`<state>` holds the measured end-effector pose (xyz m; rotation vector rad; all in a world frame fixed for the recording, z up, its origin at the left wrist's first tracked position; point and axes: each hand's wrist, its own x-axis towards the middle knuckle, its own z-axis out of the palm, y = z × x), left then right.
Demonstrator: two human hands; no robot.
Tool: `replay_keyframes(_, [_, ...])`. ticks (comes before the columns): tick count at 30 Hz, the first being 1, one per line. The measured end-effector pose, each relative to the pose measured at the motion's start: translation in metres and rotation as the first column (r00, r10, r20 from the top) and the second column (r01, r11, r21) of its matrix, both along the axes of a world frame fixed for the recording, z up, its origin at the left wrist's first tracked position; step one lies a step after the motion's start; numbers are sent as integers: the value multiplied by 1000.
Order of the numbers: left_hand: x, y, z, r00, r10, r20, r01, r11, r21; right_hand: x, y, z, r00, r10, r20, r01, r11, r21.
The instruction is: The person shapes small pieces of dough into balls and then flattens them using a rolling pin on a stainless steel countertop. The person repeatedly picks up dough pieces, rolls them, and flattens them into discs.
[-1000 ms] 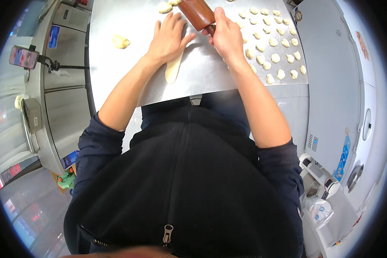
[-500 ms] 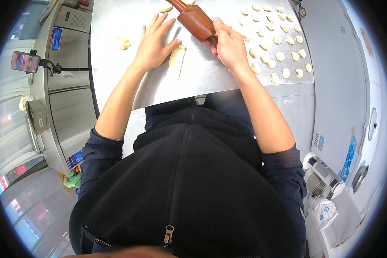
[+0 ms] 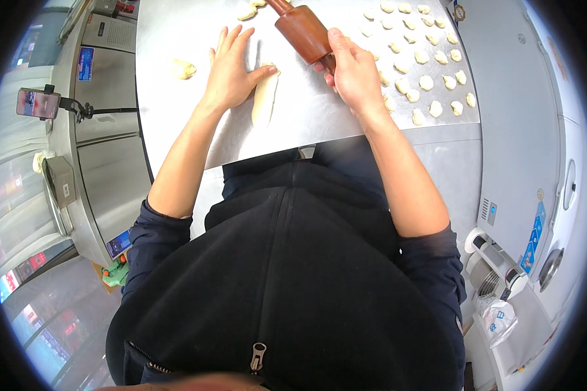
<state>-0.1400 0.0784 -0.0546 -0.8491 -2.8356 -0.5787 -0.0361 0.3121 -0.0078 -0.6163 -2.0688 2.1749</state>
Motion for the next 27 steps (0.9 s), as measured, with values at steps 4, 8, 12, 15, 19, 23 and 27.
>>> replay_keyframes(4, [-4,2,-1,999,-38,7,38,999,14,0,-2,-1,1000,2,-8,-2,1000,6])
replay_keyframes(8, [-1,-7,-2,964,-232,-131,238,971,37,0,0,1,1000,0,-7,0,1000,-9])
replay_keyframes(12, [15,-18,10,916,-399,-33,397,917,-46,2,2,3,1000,2,-8,-2,1000,-18])
replay_keyframes(15, [18,-5,21,950,-245,194,270,956,-113,1,-1,2,1000,2,-16,-2,1000,4])
replay_keyframes(19, [11,29,22,941,-209,-267,220,975,15,-1,-7,4,999,46,-24,-46,999,-2])
replay_keyframes(23, [40,9,14,963,-257,84,270,935,-232,1,-2,13,1000,-15,-10,14,999,-34])
replay_keyframes(27, [111,-55,17,902,-422,90,425,905,-16,12,9,18,1000,1,-1,-1,1000,23])
